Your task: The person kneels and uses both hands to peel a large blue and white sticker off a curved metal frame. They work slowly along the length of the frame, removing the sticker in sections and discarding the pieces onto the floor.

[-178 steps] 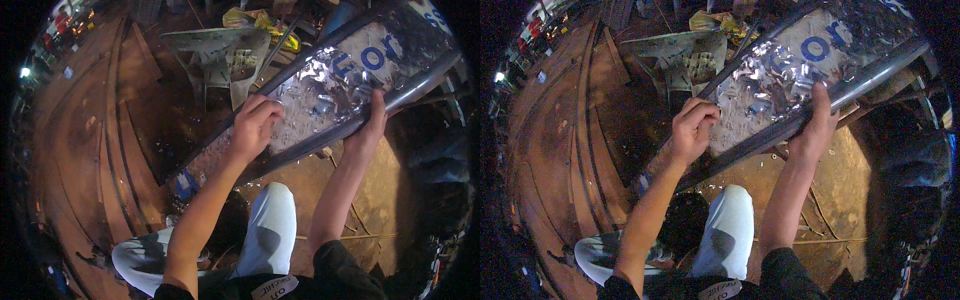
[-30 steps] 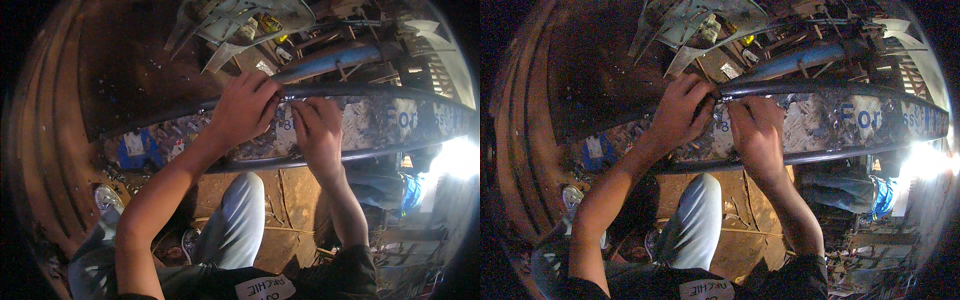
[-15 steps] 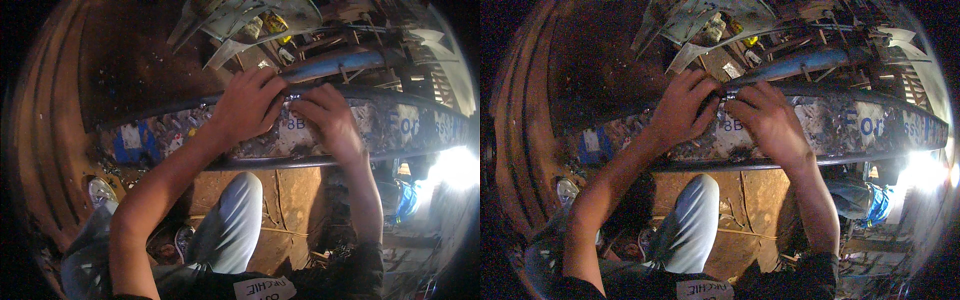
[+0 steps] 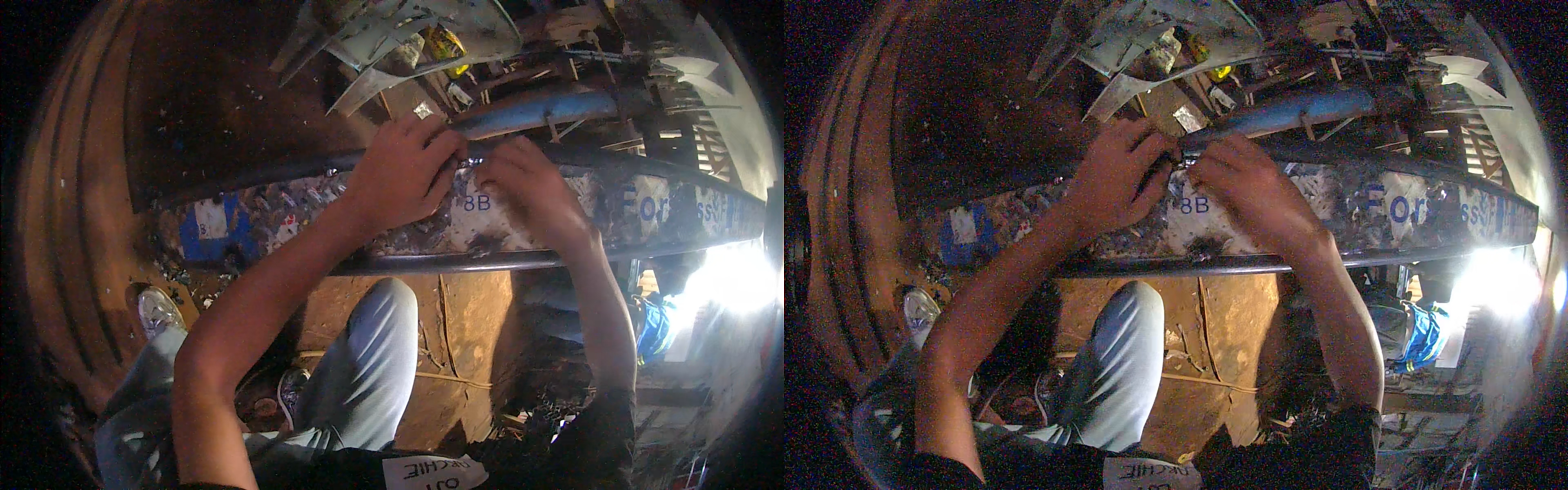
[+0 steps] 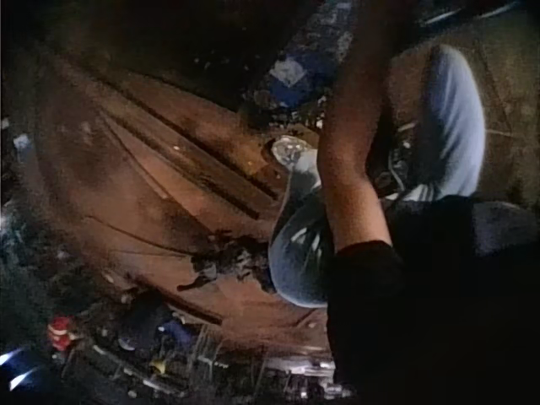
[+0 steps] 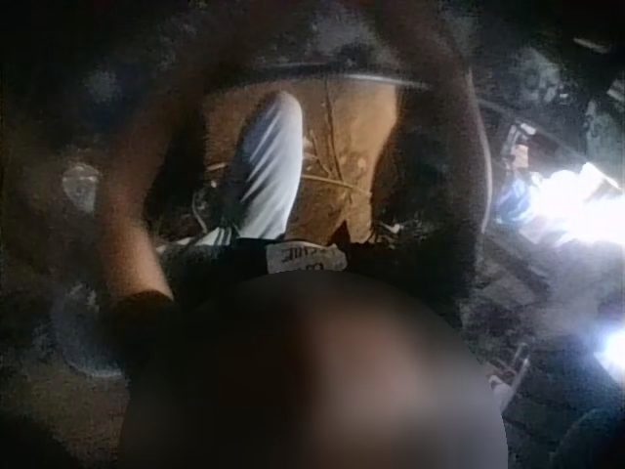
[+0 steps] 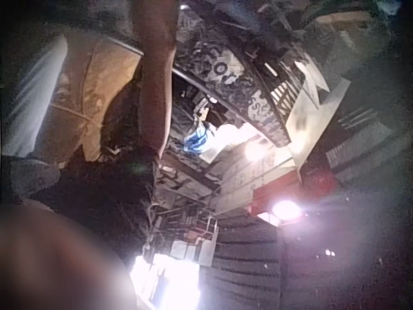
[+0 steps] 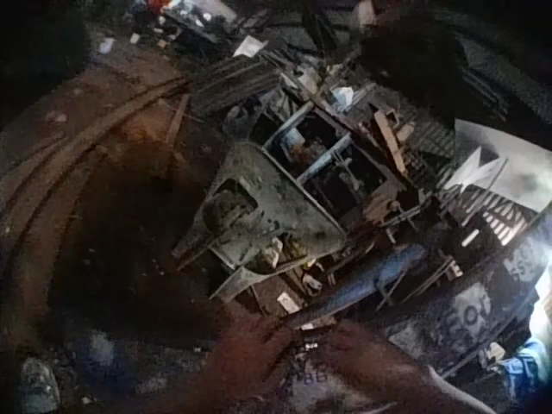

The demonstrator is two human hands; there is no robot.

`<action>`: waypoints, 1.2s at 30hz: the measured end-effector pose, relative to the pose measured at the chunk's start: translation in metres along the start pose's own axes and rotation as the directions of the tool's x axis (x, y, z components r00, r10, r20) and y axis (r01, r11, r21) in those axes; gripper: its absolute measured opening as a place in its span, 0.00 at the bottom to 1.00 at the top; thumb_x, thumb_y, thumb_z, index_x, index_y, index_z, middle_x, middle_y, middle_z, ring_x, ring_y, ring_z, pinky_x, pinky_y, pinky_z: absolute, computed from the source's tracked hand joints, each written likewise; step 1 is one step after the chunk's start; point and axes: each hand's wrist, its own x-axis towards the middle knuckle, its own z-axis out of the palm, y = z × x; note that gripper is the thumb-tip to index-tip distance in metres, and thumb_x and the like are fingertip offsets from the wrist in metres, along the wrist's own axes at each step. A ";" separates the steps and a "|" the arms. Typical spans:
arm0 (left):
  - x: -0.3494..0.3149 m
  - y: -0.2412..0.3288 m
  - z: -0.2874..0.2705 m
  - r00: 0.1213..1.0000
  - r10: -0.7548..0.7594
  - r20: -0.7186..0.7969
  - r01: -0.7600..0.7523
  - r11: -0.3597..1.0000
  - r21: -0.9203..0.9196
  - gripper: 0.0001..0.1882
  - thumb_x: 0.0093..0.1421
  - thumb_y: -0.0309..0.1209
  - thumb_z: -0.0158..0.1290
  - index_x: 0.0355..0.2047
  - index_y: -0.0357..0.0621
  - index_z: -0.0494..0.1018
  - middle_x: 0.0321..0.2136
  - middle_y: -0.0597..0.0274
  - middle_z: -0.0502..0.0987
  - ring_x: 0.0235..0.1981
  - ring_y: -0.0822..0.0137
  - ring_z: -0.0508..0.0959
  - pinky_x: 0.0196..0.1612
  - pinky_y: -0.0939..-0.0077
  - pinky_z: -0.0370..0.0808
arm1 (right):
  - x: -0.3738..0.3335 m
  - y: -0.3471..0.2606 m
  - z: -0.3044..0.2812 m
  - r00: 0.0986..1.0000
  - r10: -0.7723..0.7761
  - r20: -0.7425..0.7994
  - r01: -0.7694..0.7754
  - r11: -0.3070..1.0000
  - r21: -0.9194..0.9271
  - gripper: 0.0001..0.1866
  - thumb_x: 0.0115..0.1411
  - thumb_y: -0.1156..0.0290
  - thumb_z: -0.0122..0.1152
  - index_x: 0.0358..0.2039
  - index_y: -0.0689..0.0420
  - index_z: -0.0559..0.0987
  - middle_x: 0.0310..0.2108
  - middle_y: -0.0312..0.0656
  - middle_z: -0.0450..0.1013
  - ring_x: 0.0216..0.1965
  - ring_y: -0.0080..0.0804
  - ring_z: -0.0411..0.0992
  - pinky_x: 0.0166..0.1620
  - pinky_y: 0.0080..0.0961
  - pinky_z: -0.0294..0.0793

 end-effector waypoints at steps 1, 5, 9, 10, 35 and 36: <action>0.000 0.000 0.000 0.999 -0.010 0.030 0.009 1.000 0.007 0.16 0.52 0.32 0.56 0.42 0.45 0.71 0.39 0.52 0.72 0.40 0.51 0.73 0.43 0.55 0.70 | -0.001 0.000 -0.002 0.999 0.031 -0.009 -0.031 0.997 0.069 0.15 0.48 0.75 0.57 0.39 0.54 0.79 0.41 0.43 0.72 0.46 0.46 0.69 0.50 0.38 0.71; 0.000 0.000 0.001 1.000 0.004 -0.025 -0.004 1.000 0.001 0.16 0.52 0.32 0.56 0.41 0.45 0.71 0.38 0.53 0.72 0.41 0.51 0.73 0.43 0.56 0.70 | 0.001 -0.003 -0.003 0.999 -0.038 0.034 0.037 0.998 0.042 0.16 0.48 0.74 0.59 0.40 0.52 0.80 0.41 0.43 0.72 0.47 0.46 0.68 0.49 0.38 0.70; -0.003 -0.001 0.001 0.999 0.007 -0.034 -0.007 1.000 -0.008 0.18 0.51 0.32 0.56 0.44 0.43 0.71 0.40 0.51 0.72 0.43 0.49 0.72 0.46 0.54 0.69 | 0.003 -0.001 0.000 0.994 -0.102 0.036 0.104 0.994 -0.040 0.17 0.46 0.75 0.60 0.40 0.52 0.80 0.41 0.42 0.72 0.46 0.45 0.69 0.49 0.37 0.71; -0.004 -0.002 0.001 1.000 -0.005 0.008 0.006 1.000 -0.016 0.21 0.51 0.32 0.56 0.46 0.42 0.70 0.42 0.49 0.71 0.44 0.46 0.71 0.48 0.53 0.69 | 0.003 0.001 0.000 0.993 -0.107 0.044 0.109 0.993 -0.055 0.16 0.45 0.76 0.61 0.38 0.53 0.81 0.40 0.42 0.73 0.46 0.45 0.69 0.49 0.37 0.71; -0.007 -0.002 0.000 0.998 0.018 -0.052 -0.017 1.000 0.023 0.17 0.52 0.33 0.56 0.42 0.43 0.70 0.39 0.52 0.72 0.43 0.50 0.72 0.45 0.55 0.70 | 0.026 0.008 -0.008 0.908 -0.358 0.217 0.397 0.900 -0.177 0.14 0.51 0.68 0.56 0.40 0.51 0.79 0.36 0.38 0.72 0.41 0.40 0.73 0.42 0.35 0.78; -0.007 -0.003 0.000 0.999 0.018 -0.036 -0.017 1.000 0.025 0.17 0.51 0.33 0.56 0.42 0.43 0.70 0.40 0.52 0.72 0.43 0.50 0.72 0.45 0.55 0.69 | 0.027 0.008 -0.008 0.897 -0.381 0.225 0.426 0.880 -0.208 0.14 0.50 0.68 0.56 0.39 0.51 0.79 0.36 0.37 0.72 0.40 0.39 0.73 0.41 0.34 0.78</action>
